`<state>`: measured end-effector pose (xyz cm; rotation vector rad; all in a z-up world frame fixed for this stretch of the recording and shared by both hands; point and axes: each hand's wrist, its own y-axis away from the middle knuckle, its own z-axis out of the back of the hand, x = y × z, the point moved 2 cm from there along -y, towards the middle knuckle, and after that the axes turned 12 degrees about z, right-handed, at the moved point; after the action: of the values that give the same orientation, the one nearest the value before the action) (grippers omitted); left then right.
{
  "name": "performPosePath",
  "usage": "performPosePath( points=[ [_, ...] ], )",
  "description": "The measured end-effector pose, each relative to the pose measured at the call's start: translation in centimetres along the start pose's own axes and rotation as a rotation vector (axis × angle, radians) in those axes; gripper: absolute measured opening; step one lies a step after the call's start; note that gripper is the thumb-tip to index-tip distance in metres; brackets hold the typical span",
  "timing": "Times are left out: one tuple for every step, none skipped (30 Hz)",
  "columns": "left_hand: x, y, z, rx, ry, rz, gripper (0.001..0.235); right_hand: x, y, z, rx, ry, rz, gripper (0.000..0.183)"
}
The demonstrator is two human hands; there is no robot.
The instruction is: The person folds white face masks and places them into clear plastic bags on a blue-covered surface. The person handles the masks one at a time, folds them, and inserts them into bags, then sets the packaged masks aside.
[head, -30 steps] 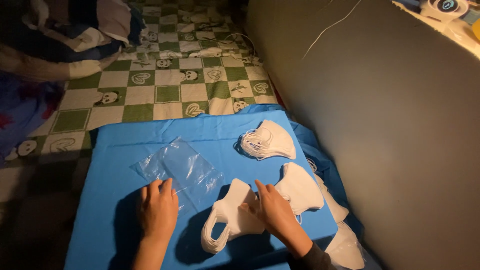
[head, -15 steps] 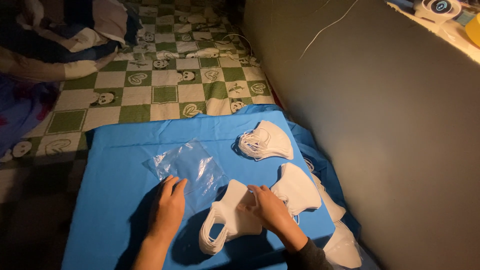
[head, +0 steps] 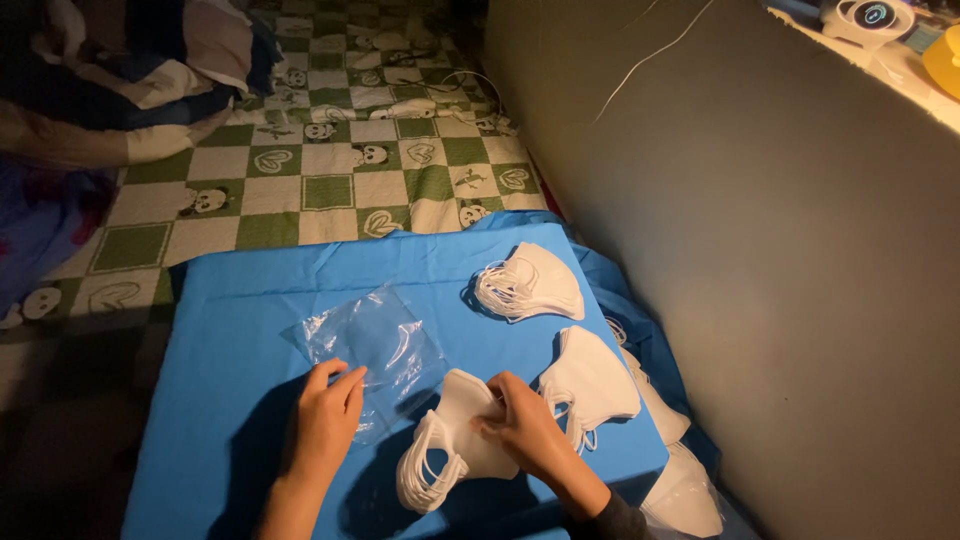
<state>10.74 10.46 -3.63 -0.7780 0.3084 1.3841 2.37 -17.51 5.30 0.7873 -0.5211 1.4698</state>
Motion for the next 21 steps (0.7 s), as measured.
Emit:
performPosePath(
  points=[
    [-0.5,0.1,0.1,0.001,-0.001,-0.001,0.026,-0.2,0.1,0.0,0.000,-0.002,-0.001,0.026],
    [-1.0,0.2,0.3,0.000,-0.070,-0.026,0.029,-0.4,0.2,0.0,0.007,-0.073,0.002,0.028],
    [-1.4,0.3,0.5,-0.002,-0.140,-0.050,0.033,-0.6,0.4,-0.1,0.013,-0.144,0.005,0.031],
    [-1.8,0.0,0.5,0.001,-0.140,-0.050,0.033,-0.5,0.6,0.1,0.014,-0.145,0.003,0.031],
    [-2.3,-0.2,0.6,-0.044,-0.227,-0.136,0.039,-0.3,0.8,0.3,0.003,-0.210,0.031,0.029],
    [-2.9,-0.5,0.7,-0.092,-0.312,-0.223,0.045,-0.1,1.0,0.5,-0.010,-0.272,0.060,0.028],
    [-2.8,-0.6,-0.1,-0.093,-0.310,-0.222,0.045,0.6,1.4,0.9,-0.010,-0.270,0.060,0.028],
    [-2.7,-0.7,-0.7,-0.163,-0.317,-0.284,0.039,1.4,1.7,1.2,0.038,-0.261,0.114,0.030],
    [-2.7,-0.7,-1.4,-0.234,-0.324,-0.345,0.035,2.2,2.1,1.5,0.086,-0.251,0.168,0.033],
    [-2.9,-0.5,-1.4,-0.232,-0.324,-0.346,0.035,3.0,2.3,1.7,0.085,-0.253,0.166,0.033],
    [-3.2,-0.2,-1.6,-0.172,-0.290,-0.361,0.039,4.1,2.5,1.9,0.134,-0.278,0.270,0.033],
    [-3.4,0.1,-1.8,-0.109,-0.256,-0.377,0.042,5.1,2.9,2.0,0.181,-0.304,0.372,0.034],
    [-3.8,0.5,-1.5,-0.103,-0.257,-0.379,0.042,5.4,2.6,1.8,0.179,-0.308,0.367,0.034],
    [-4.1,0.6,-1.3,0.003,-0.222,-0.333,0.042,5.8,2.2,1.6,0.226,-0.302,0.393,0.035],
    [-4.4,0.7,-1.0,0.108,-0.188,-0.286,0.042,6.3,1.9,1.4,0.273,-0.296,0.418,0.037],
    [-3.8,0.7,-1.6,0.107,-0.189,-0.290,0.042,5.5,0.9,0.6,0.270,-0.296,0.420,0.037],
    [-3.2,0.7,-2.1,0.110,-0.145,-0.256,0.038,4.7,-0.1,-0.1,0.261,-0.295,0.382,0.036],
    [-2.5,0.7,-2.5,0.113,-0.101,-0.221,0.035,4.0,-1.1,-0.8,0.255,-0.294,0.345,0.036],
    [-2.1,0.5,-2.5,0.111,-0.102,-0.224,0.035,2.7,-1.8,-1.6,0.252,-0.294,0.348,0.036],
    [-1.8,0.2,-2.3,0.107,-0.002,-0.251,0.038,1.4,-2.7,-2.3,0.232,-0.282,0.318,0.039],
    [-1.5,-0.1,-2.1,0.104,0.098,-0.278,0.043,0.1,-3.5,-3.0,0.211,-0.270,0.287,0.043]
  ],
)
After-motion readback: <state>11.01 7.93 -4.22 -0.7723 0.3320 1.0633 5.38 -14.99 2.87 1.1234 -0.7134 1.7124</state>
